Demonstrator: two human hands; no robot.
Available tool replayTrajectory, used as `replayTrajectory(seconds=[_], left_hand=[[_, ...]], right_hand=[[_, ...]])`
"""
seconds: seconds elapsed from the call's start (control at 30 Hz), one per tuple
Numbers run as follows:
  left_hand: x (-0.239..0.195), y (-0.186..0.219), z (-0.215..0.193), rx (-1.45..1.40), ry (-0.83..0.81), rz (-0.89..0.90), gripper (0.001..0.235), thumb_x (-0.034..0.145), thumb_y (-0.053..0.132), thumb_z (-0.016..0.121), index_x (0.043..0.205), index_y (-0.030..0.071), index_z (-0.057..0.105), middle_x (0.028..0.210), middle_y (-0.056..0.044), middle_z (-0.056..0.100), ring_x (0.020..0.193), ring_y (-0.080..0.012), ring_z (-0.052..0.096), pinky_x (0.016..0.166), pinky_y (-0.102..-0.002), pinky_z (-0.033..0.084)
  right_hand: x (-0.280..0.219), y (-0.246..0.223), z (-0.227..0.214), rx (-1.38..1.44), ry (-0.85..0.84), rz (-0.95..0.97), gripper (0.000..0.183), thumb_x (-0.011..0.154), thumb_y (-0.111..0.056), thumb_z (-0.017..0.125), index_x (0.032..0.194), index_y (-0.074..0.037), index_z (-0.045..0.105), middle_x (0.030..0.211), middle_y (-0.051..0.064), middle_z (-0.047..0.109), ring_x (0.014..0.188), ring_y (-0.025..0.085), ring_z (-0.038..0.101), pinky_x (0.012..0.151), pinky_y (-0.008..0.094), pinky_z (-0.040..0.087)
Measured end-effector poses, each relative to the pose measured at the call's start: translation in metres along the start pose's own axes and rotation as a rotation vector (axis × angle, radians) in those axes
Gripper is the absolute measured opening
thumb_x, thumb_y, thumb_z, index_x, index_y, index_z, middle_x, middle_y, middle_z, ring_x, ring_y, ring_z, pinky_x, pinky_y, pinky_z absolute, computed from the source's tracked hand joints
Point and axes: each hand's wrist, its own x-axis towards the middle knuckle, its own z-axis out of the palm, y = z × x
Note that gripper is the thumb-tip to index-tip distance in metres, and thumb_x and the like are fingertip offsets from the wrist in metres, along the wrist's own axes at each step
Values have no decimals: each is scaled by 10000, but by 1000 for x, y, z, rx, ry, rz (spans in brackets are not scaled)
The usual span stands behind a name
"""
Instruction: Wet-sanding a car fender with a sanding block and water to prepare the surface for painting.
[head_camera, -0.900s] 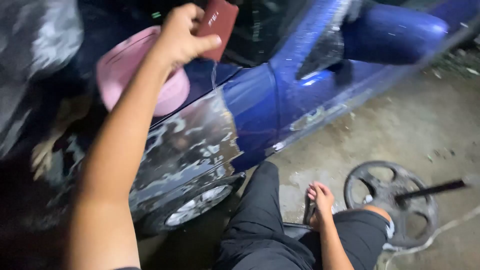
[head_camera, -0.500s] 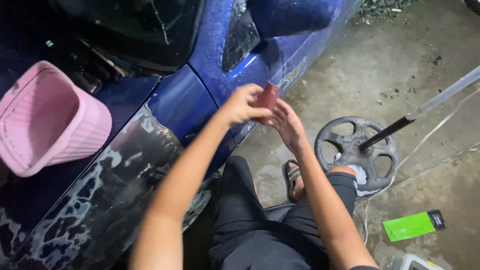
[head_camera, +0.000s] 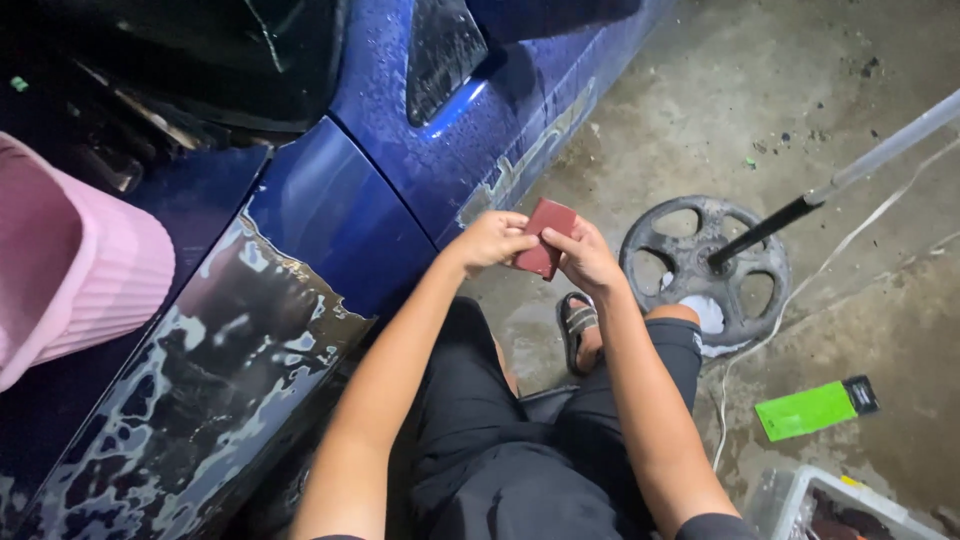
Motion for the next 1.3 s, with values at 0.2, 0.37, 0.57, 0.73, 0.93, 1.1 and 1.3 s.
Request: replayTrajectory(seconds=[0.2, 0.37, 0.57, 0.73, 0.93, 1.1, 1.3], left_hand=[[-3, -21, -37, -34, 118, 48, 503, 753, 127, 948, 1151, 43, 651, 948, -85, 726, 824, -157, 743, 650, -282, 674], [-20, -8, -43, 260, 205, 125, 589, 692, 153, 973, 1169, 102, 631, 864, -37, 700, 740, -108, 703, 607, -245, 647], [-81, 66, -73, 1207, 551, 563, 238, 836, 257, 804, 1047, 258, 694, 1040, 17, 703, 1041, -211, 705, 882, -356, 579], [-123, 132, -160, 1490, 881, 957, 246, 871, 298, 804, 1084, 205, 724, 1125, -51, 668, 1128, -283, 635, 914, -429, 533], [-134, 144, -181, 1490, 782, 648, 603, 1028, 340, 627, 1536, 61, 461, 1572, -313, 408, 1445, -503, 397, 1099, -682, 394], [-134, 146, -192, 1403, 653, 482, 543, 1091, 294, 409, 1605, 119, 413, 1668, -252, 288, 1526, -443, 295, 1150, -666, 325], [-128, 136, -229, 865, 463, 496, 581, 1113, 365, 179, 1622, 159, 368, 1685, -126, 314, 1574, -313, 213, 1227, -640, 93]], right_hand=[[-14, -8, 4, 9, -19, -2, 359, 843, 73, 752, 1176, -17, 653, 951, 120, 750, 825, 256, 782, 613, 427, 631], [-22, 6, 29, -62, 67, 82, 432, 729, 147, 784, 1115, -30, 700, 906, 89, 746, 760, 204, 742, 654, 386, 604], [-2, -17, 68, -621, 160, -63, 567, 770, 93, 744, 1320, -31, 678, 1158, 193, 702, 1122, 323, 634, 998, 523, 478], [63, -20, 74, -812, 77, -375, 661, 856, 211, 477, 1483, 11, 530, 1482, 271, 541, 1426, 348, 458, 1220, 447, 328], [117, 8, 121, -1225, 30, -885, 701, 858, 216, 586, 1527, 28, 490, 1485, 340, 502, 1407, 454, 431, 1223, 496, 300], [72, 76, 154, -1309, -233, -942, 784, 881, -39, 519, 1626, -22, 277, 1696, 304, 76, 1554, 495, 24, 1278, 570, 9], [147, 0, 215, -1573, -350, -1227, 895, 981, -735, 338, 1649, -140, 292, 1717, 202, 197, 1597, 396, 125, 1275, 564, -6]])
